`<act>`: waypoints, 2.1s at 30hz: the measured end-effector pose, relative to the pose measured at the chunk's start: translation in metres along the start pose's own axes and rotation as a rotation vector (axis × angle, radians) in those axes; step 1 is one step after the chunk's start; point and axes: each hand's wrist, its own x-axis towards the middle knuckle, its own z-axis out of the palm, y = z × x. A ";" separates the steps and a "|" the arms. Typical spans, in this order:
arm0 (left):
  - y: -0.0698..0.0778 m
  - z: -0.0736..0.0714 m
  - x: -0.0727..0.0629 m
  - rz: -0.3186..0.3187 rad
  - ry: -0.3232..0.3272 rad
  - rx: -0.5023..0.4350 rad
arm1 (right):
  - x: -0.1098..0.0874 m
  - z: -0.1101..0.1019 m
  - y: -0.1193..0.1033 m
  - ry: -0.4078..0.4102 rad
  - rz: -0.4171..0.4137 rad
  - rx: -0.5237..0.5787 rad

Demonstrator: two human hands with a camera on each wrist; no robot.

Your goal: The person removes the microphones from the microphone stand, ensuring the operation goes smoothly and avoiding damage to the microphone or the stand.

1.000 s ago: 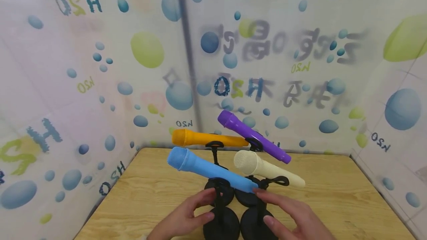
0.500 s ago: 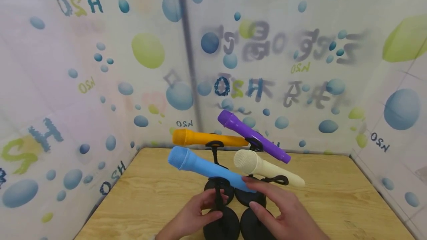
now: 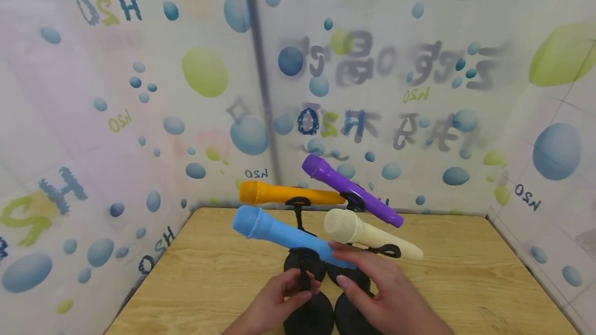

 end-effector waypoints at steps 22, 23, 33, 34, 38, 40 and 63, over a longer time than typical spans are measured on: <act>0.006 0.007 -0.014 -0.098 -0.065 -0.137 | 0.017 0.004 -0.012 0.005 0.018 0.132; 0.007 0.007 -0.014 -0.097 -0.070 -0.142 | 0.019 0.004 -0.013 0.004 0.017 0.136; 0.007 0.012 -0.019 -0.078 -0.106 -0.194 | 0.031 0.003 -0.021 -0.114 0.157 0.157; 0.008 0.013 -0.019 -0.077 -0.108 -0.198 | 0.032 0.003 -0.022 -0.126 0.170 0.164; 0.009 0.014 -0.021 -0.079 -0.119 -0.197 | 0.037 0.004 -0.026 -0.158 0.182 0.193; 0.010 0.015 -0.022 -0.076 -0.126 -0.195 | 0.040 0.004 -0.029 -0.167 0.172 0.201; 0.011 0.024 -0.027 -0.068 -0.155 -0.282 | 0.058 0.010 -0.045 -0.206 0.230 0.213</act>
